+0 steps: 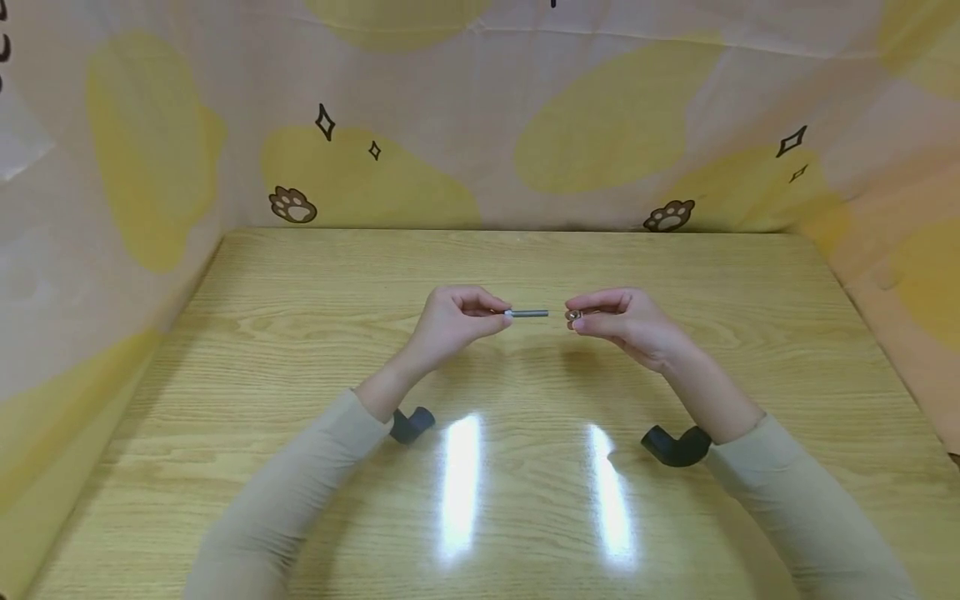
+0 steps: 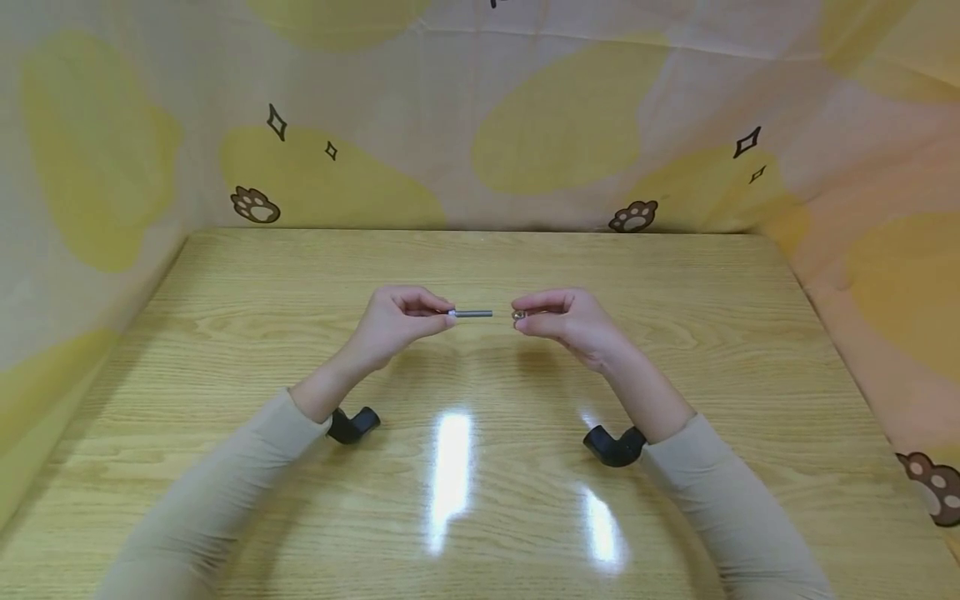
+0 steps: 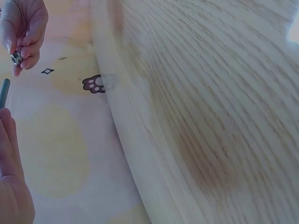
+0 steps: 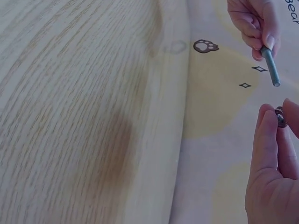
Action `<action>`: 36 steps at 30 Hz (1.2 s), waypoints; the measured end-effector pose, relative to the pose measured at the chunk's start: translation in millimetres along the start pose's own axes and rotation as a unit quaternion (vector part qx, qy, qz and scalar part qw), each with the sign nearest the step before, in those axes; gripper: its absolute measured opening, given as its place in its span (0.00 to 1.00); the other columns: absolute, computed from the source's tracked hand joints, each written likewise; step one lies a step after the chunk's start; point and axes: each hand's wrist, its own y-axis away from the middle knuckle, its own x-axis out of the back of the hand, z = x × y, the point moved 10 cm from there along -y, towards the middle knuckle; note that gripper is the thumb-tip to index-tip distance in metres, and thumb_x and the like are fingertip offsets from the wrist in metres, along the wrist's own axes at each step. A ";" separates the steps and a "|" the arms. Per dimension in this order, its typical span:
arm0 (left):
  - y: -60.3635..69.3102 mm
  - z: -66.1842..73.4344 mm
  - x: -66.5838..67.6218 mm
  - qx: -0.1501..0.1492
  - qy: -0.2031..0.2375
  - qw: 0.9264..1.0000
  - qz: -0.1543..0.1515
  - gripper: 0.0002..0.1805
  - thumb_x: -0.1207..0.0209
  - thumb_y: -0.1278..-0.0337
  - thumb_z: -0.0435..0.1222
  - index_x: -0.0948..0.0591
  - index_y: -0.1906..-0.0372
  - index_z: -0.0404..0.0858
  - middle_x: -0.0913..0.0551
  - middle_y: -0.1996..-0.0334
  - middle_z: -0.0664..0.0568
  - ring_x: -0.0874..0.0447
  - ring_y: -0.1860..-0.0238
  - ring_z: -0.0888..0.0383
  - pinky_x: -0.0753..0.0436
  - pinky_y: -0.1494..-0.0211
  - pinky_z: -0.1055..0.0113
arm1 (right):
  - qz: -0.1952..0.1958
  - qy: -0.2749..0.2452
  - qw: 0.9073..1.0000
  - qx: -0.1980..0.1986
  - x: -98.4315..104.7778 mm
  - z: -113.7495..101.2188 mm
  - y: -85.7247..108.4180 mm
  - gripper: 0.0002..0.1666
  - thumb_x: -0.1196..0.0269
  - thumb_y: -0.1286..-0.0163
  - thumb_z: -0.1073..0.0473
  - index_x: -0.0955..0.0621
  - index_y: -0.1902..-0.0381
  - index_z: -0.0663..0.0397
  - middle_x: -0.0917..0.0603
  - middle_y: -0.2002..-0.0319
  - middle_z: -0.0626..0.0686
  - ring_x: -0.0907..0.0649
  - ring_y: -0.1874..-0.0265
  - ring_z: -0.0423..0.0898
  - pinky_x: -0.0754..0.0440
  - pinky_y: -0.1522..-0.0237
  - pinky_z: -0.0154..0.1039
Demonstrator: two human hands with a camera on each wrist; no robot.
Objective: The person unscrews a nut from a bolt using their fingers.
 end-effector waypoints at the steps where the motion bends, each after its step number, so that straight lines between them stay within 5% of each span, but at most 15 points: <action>1: -0.4 -1.2 0.4 0.001 -0.003 1.000 -0.002 0.07 0.35 0.51 0.29 0.16 0.65 0.31 0.15 0.67 0.47 0.16 0.69 0.56 0.16 0.62 0.66 | -0.001 0.001 1.000 0.000 0.8 0.8 -0.2 0.17 0.42 0.39 0.77 0.14 0.65 0.50 0.14 0.65 0.50 0.16 0.64 0.41 0.19 0.56 0.33; 10: -8.3 -8.0 -2.1 -0.004 -0.008 0.999 -0.031 0.06 0.35 0.50 0.28 0.16 0.65 0.31 0.16 0.66 0.46 0.16 0.68 0.56 0.16 0.62 0.66 | 0.013 0.020 1.000 -0.008 11.0 7.1 -1.6 0.16 0.41 0.41 0.77 0.15 0.68 0.53 0.14 0.67 0.50 0.16 0.65 0.41 0.19 0.57 0.32; 20: -16.7 -16.0 -1.9 0.010 -0.014 0.999 -0.032 0.07 0.35 0.50 0.29 0.16 0.64 0.31 0.15 0.66 0.46 0.16 0.67 0.56 0.17 0.61 0.67 | 0.042 0.073 0.996 -0.024 27.7 17.7 -0.2 0.12 0.38 0.42 0.74 0.16 0.67 0.51 0.15 0.65 0.50 0.16 0.65 0.40 0.19 0.57 0.31; 26: -18.7 -18.5 -5.4 0.015 -0.017 0.999 -0.037 0.07 0.35 0.50 0.29 0.16 0.65 0.31 0.15 0.66 0.47 0.16 0.67 0.55 0.17 0.62 0.66 | 0.047 0.089 0.994 -0.031 35.9 25.5 0.5 0.10 0.36 0.43 0.73 0.18 0.62 0.63 0.16 0.66 0.49 0.17 0.66 0.40 0.18 0.59 0.32; 36: -26.6 -25.0 -10.8 0.005 -0.058 0.997 -0.048 0.05 0.35 0.50 0.30 0.15 0.66 0.33 0.15 0.67 0.49 0.16 0.67 0.56 0.17 0.62 0.66 | 0.056 0.121 0.990 -0.055 45.6 45.6 -6.6 0.21 0.34 0.45 0.72 0.25 0.54 0.77 0.16 0.68 0.50 0.18 0.68 0.40 0.19 0.60 0.32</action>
